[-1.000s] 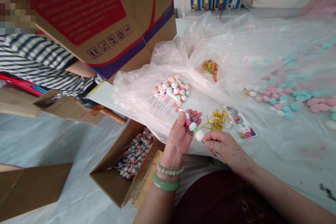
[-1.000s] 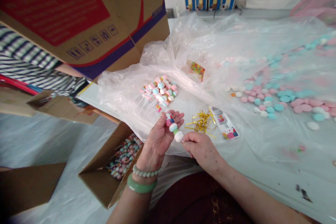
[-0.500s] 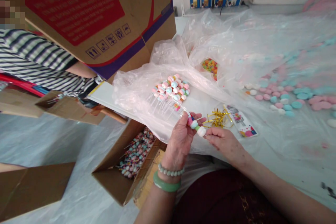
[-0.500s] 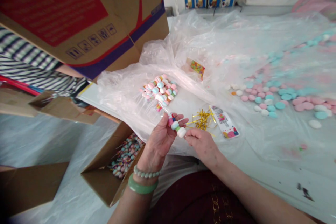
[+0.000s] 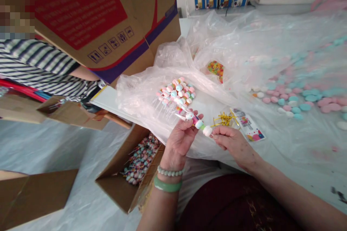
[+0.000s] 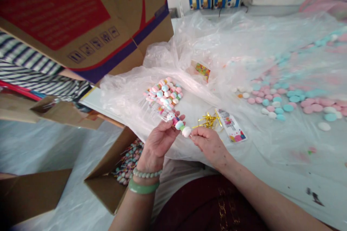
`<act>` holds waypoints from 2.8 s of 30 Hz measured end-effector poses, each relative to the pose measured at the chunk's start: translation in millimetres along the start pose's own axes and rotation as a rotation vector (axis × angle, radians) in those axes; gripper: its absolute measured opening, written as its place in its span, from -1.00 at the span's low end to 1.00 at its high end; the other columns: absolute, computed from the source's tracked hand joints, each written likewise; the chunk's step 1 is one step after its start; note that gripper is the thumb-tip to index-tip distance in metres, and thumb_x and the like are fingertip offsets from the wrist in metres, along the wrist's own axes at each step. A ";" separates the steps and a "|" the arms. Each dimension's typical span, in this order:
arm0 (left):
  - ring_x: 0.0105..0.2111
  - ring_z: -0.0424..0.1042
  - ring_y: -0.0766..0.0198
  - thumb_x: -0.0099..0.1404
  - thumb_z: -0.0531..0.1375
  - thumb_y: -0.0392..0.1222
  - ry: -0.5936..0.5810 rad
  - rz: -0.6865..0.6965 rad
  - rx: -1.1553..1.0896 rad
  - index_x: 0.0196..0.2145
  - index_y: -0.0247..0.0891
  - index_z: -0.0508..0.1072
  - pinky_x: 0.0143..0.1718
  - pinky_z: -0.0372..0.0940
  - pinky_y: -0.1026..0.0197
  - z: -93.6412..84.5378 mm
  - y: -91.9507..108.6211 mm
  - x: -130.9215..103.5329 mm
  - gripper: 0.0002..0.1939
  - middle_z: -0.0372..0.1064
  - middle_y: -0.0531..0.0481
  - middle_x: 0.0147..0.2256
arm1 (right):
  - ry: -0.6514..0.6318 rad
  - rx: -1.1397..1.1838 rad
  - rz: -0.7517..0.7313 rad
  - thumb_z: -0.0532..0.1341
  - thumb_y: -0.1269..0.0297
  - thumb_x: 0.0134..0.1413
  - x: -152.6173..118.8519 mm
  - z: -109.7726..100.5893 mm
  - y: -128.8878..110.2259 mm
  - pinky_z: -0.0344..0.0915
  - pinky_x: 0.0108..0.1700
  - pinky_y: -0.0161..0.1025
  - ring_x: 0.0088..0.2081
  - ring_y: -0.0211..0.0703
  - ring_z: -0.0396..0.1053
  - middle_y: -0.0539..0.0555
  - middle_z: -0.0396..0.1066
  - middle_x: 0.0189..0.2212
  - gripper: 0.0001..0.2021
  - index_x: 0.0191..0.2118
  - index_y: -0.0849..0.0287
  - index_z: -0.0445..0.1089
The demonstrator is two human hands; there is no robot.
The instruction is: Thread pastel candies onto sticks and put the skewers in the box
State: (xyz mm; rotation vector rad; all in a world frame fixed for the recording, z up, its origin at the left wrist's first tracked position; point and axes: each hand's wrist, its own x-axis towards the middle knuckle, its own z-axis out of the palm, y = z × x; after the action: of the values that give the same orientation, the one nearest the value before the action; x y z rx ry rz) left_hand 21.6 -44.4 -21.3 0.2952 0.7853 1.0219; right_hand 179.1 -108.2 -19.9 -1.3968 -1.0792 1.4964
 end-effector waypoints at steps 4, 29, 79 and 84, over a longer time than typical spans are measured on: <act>-0.13 0.47 0.07 0.20 0.21 -0.30 -0.060 -0.014 -0.048 -0.17 -0.31 0.45 -0.03 0.33 0.00 0.2 11.3 -2.3 -0.79 0.49 -0.09 -0.22 | 0.013 -0.002 0.021 0.14 0.24 -0.01 4.4 -1.7 2.8 -0.13 -0.54 -0.31 -0.60 -0.33 -0.04 -0.12 0.02 -0.70 -0.85 -0.51 0.17 0.32; -0.26 0.50 0.19 0.24 0.21 -0.16 -0.003 0.125 -0.006 -0.33 -0.35 0.47 0.01 0.31 0.07 8.4 -14.0 1.2 -0.83 0.48 -0.07 -0.37 | -0.141 0.422 0.189 0.24 0.32 -0.07 3.5 -8.6 9.4 -0.19 -0.60 -0.38 -0.64 -0.42 -0.11 -0.13 0.06 -0.65 -0.89 -0.47 0.22 0.31; -0.23 0.49 0.16 0.31 0.12 -0.12 -0.052 0.078 -0.062 -0.26 -0.29 0.42 0.00 0.28 0.02 2.7 -15.5 0.8 -0.82 0.42 -0.02 -0.35 | -0.260 0.433 0.300 0.24 0.31 -0.09 -6.6 -4.6 5.3 -0.16 -0.72 -0.46 -0.79 -0.47 0.01 -0.11 0.24 -0.77 -0.88 -0.44 0.27 0.33; -0.29 0.48 0.19 0.31 0.13 -0.13 -0.052 0.037 -0.045 -0.27 -0.32 0.44 -0.01 0.30 0.00 3.4 -15.7 0.5 -0.80 0.42 -0.06 -0.38 | -0.520 0.848 0.503 0.26 0.38 -0.04 4.8 -18.8 23.8 -0.25 -0.76 -0.51 -0.79 -0.55 -0.18 -0.20 0.17 -0.73 -0.87 -0.34 0.27 0.32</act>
State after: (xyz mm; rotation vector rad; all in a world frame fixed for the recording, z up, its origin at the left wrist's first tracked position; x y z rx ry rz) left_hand 34.3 -51.5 -28.0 0.2972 0.7117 1.0612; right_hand 197.4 -109.9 -44.5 -0.6930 -0.2407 2.3868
